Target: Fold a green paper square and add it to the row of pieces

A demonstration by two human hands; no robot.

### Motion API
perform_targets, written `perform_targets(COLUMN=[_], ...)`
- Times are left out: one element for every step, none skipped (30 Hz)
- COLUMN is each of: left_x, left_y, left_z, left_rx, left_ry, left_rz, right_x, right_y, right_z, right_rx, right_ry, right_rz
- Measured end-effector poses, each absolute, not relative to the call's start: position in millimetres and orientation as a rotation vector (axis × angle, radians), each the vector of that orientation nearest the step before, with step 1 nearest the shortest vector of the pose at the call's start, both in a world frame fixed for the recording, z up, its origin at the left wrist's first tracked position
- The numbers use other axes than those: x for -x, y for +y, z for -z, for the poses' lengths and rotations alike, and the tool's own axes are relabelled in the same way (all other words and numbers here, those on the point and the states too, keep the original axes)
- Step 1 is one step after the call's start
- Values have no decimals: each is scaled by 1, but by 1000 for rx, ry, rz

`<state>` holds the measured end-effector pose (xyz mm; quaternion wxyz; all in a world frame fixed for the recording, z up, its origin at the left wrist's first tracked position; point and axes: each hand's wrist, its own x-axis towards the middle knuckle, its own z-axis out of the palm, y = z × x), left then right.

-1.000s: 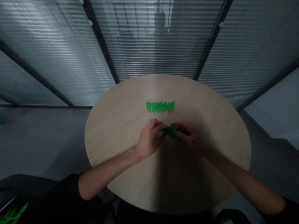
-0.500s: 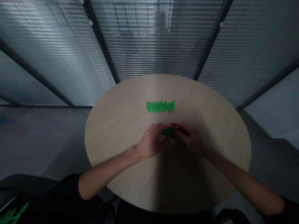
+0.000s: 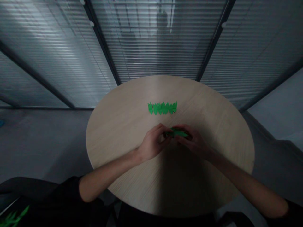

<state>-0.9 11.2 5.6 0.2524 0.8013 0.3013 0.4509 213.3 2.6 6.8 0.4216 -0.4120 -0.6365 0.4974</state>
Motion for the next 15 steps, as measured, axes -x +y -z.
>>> perform_targets(left_x=[1, 1, 1, 1, 1, 1, 1, 1, 1, 1, 1, 1, 1, 1, 0], left_y=[11, 12, 12, 12, 12, 12, 12, 12, 12, 12, 12, 12, 12, 12, 11], left_z=[-6, -6, -6, -6, -6, -6, -6, -6, -6, -6, -6, -7, -7, -6, -6], left_rx=[-2169, -2160, -2155, -2153, -2152, -2152, -2151, -2151, -2151, -2153, -2156, -2160, -2163, -2167, -2173], left_ry=[832, 842, 849, 852, 853, 852, 853, 857, 863, 869, 874, 875, 872, 866, 861], left_rz=[-1235, -1241, -1246, -1251, -1258, -1267, -1277, -1284, -1288, -1289, -1288, -1287, -1287, -1289, -1290], right_x=[-213, -213, -213, -213, -214, -214, -214, -215, -215, -216, -217, -218, -218, -219, -220], right_y=[2, 2, 2, 2, 2, 2, 2, 2, 2, 2, 2, 2, 2, 2, 2], right_z=[-7, -6, -5, -4, -2, -1, 0, 0, 1, 0, -1, -2, -2, -3, -4], right_rx=[1035, 1040, 1047, 1051, 1052, 1051, 1047, 1040, 1036, 1036, 1036, 1034, 1031, 1026, 1019], right_ry=[-1612, -1626, -1636, -1642, -1645, -1647, -1646, -1646, -1643, -1641, -1637, -1633, -1628, -1620, -1609], right_rz=[-1223, -1207, -1195, -1191, -1192, -1193, -1193, -1194, -1198, -1206, -1216, -1228, -1242, -1259, -1277])
